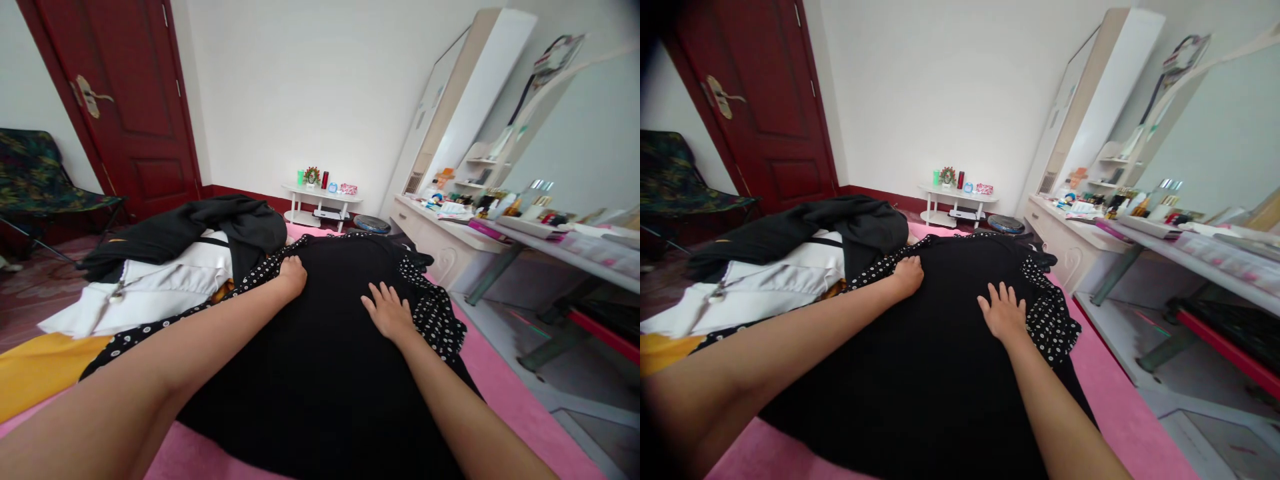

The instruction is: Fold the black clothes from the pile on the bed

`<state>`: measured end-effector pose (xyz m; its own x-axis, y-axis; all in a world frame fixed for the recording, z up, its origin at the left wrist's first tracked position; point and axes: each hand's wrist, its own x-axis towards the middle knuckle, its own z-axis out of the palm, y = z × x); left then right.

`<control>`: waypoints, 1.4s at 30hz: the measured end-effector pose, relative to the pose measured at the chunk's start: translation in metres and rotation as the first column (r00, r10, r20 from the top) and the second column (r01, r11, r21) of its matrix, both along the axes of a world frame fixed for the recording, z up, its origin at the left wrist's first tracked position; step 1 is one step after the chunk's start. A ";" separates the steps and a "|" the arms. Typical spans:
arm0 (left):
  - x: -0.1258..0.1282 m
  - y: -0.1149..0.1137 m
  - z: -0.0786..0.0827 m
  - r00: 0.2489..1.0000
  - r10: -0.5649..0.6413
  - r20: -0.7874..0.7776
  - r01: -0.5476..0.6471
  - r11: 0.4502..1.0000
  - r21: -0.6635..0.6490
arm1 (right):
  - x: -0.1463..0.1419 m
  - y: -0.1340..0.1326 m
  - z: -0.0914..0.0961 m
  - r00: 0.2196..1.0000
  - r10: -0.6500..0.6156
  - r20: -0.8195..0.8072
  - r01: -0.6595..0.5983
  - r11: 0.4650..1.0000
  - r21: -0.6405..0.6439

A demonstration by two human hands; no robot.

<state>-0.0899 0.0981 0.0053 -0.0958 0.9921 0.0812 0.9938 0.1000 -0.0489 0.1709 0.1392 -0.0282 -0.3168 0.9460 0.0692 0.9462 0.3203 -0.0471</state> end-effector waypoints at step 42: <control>0.001 -0.098 -0.027 0.970 -0.113 0.216 0.098 0.992 0.080 | 0.037 -0.014 -0.006 0.977 0.099 -0.189 -0.083 0.993 0.089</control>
